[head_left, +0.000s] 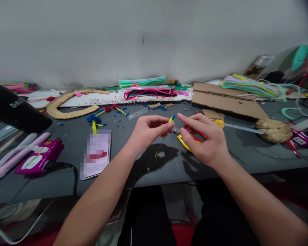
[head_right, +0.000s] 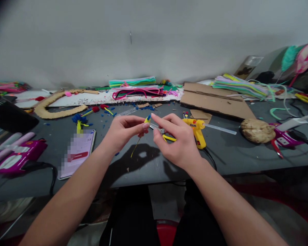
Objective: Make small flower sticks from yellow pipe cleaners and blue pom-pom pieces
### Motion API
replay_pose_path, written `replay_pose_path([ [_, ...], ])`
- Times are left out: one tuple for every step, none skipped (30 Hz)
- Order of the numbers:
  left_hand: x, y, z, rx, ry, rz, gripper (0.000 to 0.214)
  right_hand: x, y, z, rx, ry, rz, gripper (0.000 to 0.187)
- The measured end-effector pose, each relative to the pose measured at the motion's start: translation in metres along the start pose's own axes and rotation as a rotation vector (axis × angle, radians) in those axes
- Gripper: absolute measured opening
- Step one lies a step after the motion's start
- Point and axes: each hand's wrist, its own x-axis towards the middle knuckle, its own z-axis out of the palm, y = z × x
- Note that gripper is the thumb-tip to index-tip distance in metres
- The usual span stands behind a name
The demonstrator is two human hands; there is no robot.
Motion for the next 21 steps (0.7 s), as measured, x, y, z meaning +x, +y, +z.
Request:
replay_pose_path([
  [0.0001,0.0000,0.0002,-0.005,-0.003,-0.007,0.035,-0.0002,0.0007,0.0006,0.002,-0.012,-0.009,0.042],
  [0.0002,0.0001,0.0004,-0.011,-0.004,-0.013,0.034,-0.0003,0.0015,0.0013,0.002,-0.021,-0.021,0.043],
  [0.0003,0.0001,0.0005,-0.018,-0.005,-0.018,0.034,-0.0003,0.0024,0.0020,-0.001,-0.027,-0.033,0.043],
  [0.0004,0.0001,0.0006,-0.024,-0.004,-0.022,0.034,-0.0004,0.0034,0.0027,-0.006,-0.031,-0.044,0.043],
  [0.0004,0.0000,0.0006,-0.029,-0.004,-0.023,0.034,-0.0004,0.0044,0.0033,-0.009,-0.035,-0.053,0.043],
  [0.0004,0.0000,0.0005,-0.032,-0.003,-0.022,0.035,-0.0004,0.0052,0.0038,-0.011,-0.036,-0.059,0.043],
  [0.0004,-0.0001,0.0004,-0.033,-0.004,-0.022,0.035,-0.0005,0.0060,0.0042,-0.013,-0.038,-0.063,0.043],
  [0.0004,-0.0001,0.0003,-0.031,-0.006,-0.021,0.035,-0.0006,0.0065,0.0044,-0.016,-0.039,-0.066,0.043],
  [0.0003,-0.0001,0.0002,-0.028,-0.009,-0.021,0.035,-0.0007,0.0070,0.0045,-0.019,-0.039,-0.070,0.042],
  [0.0003,-0.0001,0.0001,-0.023,-0.011,-0.018,0.035,-0.0009,0.0073,0.0046,-0.023,-0.040,-0.075,0.042],
  [0.0003,0.0001,0.0001,-0.018,-0.011,-0.017,0.035,-0.0011,0.0075,0.0047,-0.028,-0.041,-0.079,0.042],
  [0.0003,0.0002,0.0002,-0.010,-0.011,-0.017,0.036,-0.0013,0.0076,0.0048,-0.032,-0.043,-0.083,0.042],
  [0.0003,0.0005,0.0004,-0.001,-0.009,-0.019,0.036,-0.0015,0.0077,0.0049,-0.036,-0.046,-0.085,0.042],
  [0.0003,0.0007,0.0007,0.007,-0.008,-0.021,0.037,-0.0016,0.0077,0.0051,-0.040,-0.050,-0.085,0.043],
  [0.0003,0.0009,0.0010,0.012,-0.006,-0.022,0.037,-0.0017,0.0078,0.0053,-0.043,-0.052,-0.084,0.043],
  [0.0004,0.0010,0.0012,0.014,-0.006,-0.025,0.037,-0.0017,0.0079,0.0055,-0.045,-0.053,-0.084,0.043],
  [0.0005,0.0011,0.0014,0.012,-0.007,-0.027,0.037,-0.0017,0.0079,0.0057,-0.046,-0.053,-0.085,0.043],
  [0.0005,0.0011,0.0015,0.006,-0.008,-0.027,0.036,-0.0016,0.0079,0.0058,-0.047,-0.054,-0.085,0.043],
  [0.0006,0.0010,0.0015,0.000,-0.008,-0.029,0.036,-0.0015,0.0077,0.0058,-0.046,-0.054,-0.085,0.043],
  [0.0006,0.0009,0.0014,-0.005,-0.007,-0.030,0.035,-0.0015,0.0074,0.0056,-0.045,-0.053,-0.085,0.043],
  [0.0005,0.0009,0.0012,-0.009,-0.007,-0.032,0.034,-0.0014,0.0069,0.0052,-0.043,-0.052,-0.083,0.043],
])
